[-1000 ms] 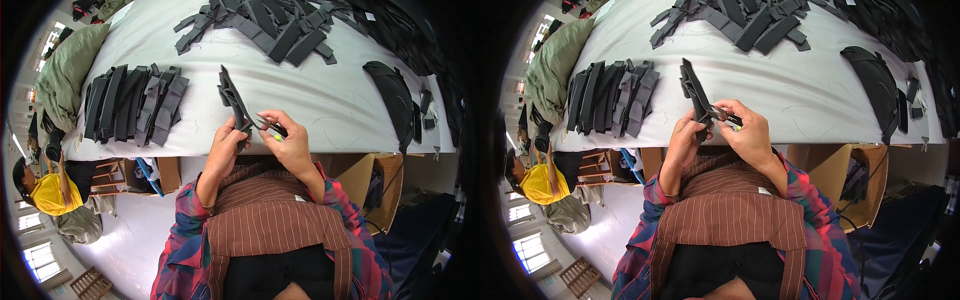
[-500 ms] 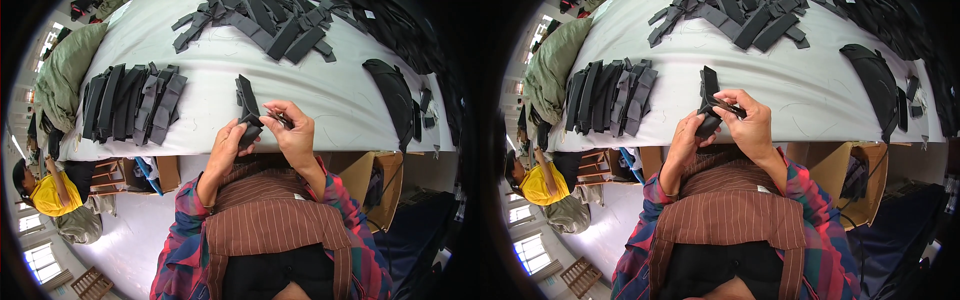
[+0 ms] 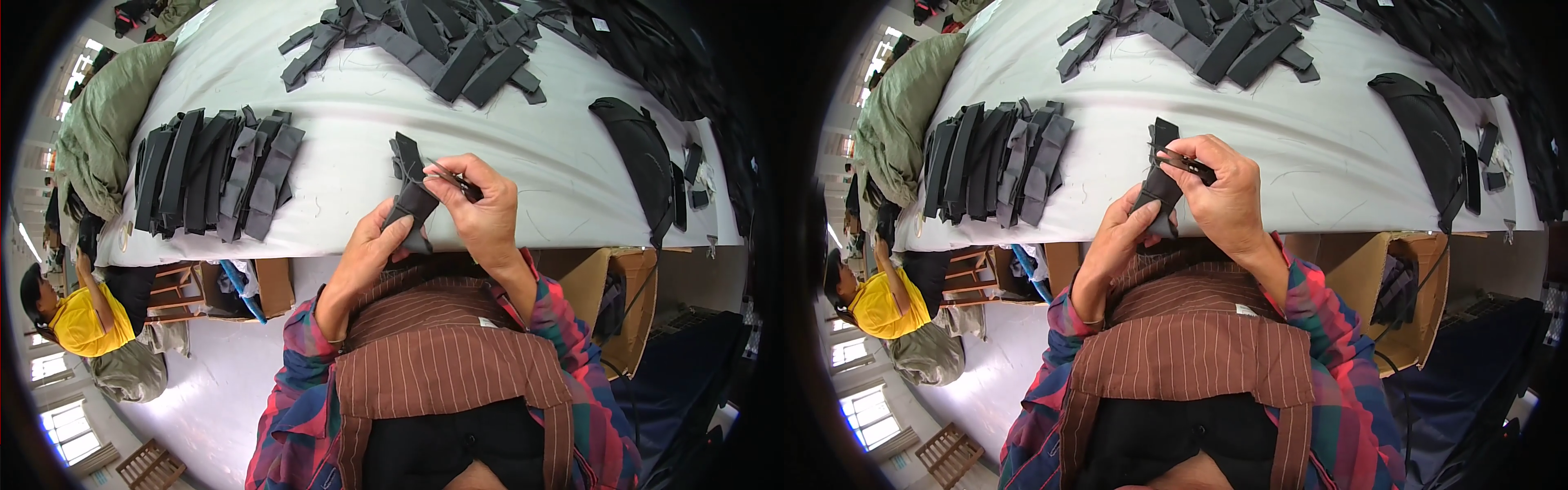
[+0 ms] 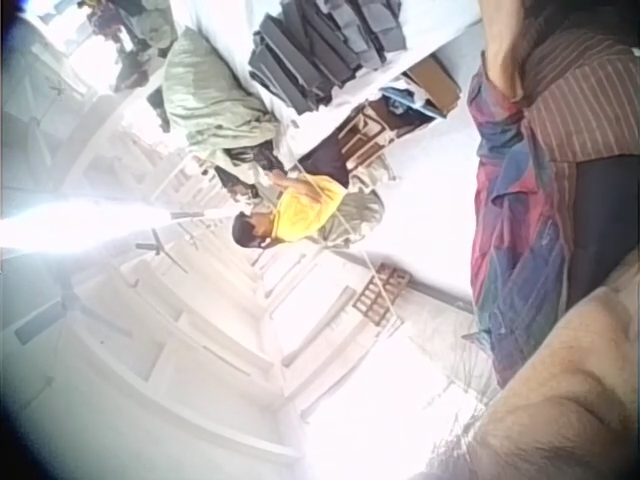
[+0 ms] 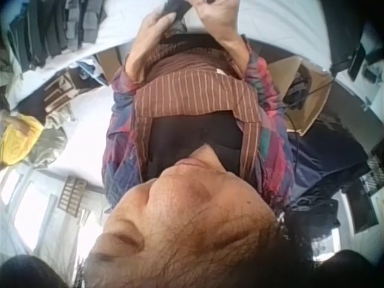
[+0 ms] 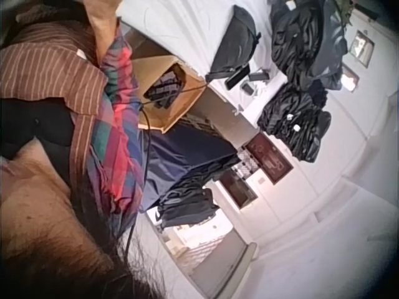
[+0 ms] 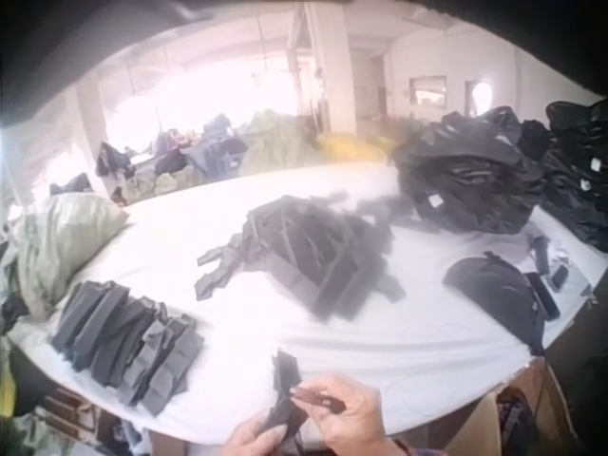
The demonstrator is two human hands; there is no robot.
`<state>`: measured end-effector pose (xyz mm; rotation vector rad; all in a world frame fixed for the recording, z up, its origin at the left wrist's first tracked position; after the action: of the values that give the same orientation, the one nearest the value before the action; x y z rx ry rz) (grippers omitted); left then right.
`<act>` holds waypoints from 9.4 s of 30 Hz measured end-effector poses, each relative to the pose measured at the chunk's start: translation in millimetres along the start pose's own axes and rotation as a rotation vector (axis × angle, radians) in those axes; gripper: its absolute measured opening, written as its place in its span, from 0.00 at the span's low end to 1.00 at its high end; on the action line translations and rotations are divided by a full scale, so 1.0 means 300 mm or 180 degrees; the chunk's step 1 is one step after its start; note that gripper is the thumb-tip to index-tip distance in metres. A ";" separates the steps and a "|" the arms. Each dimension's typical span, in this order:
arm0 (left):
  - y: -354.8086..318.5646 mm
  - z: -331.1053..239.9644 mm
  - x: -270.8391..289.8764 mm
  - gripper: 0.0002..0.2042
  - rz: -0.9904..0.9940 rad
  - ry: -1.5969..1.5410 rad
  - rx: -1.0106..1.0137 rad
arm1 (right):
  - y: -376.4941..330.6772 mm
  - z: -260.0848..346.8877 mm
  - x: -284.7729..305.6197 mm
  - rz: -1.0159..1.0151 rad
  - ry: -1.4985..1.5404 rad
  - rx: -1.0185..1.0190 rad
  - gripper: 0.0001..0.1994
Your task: Trim loose threads and excess material from black fabric components using small scissors.
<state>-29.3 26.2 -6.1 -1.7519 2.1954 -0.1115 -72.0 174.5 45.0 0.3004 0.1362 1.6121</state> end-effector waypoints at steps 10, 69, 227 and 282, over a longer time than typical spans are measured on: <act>-0.123 -0.234 -0.001 0.10 0.0393 0.1990 -0.1863 | 0.044 0.127 0.034 0.0294 0.0739 -0.0135 0.09; 0.020 -0.014 0.057 0.11 -0.0393 -0.0569 -0.0199 | -0.004 -0.010 0.023 0.0733 -0.1505 0.0574 0.07; 0.086 0.066 0.059 0.12 -0.0683 -0.0853 -0.0685 | -0.094 -0.036 -0.080 0.1853 -0.0298 0.0150 0.20; 0.020 -0.043 0.040 0.13 -0.0769 -0.0511 -0.0834 | -0.084 0.007 0.003 0.1116 -0.1603 0.1017 0.11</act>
<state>-41.0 14.3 1.9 -2.0825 1.9489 0.2637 -47.4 176.9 40.3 1.0113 -0.0516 1.8054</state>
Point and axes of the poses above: each hand's wrist, its own y-axis towards the middle knuckle, its own x-axis out of the back of the hand, z = x × y, the point moved 5 cm from there along y, towards the middle knuckle, and after that the axes turned 4 degrees about -x, right-handed, at the moved point
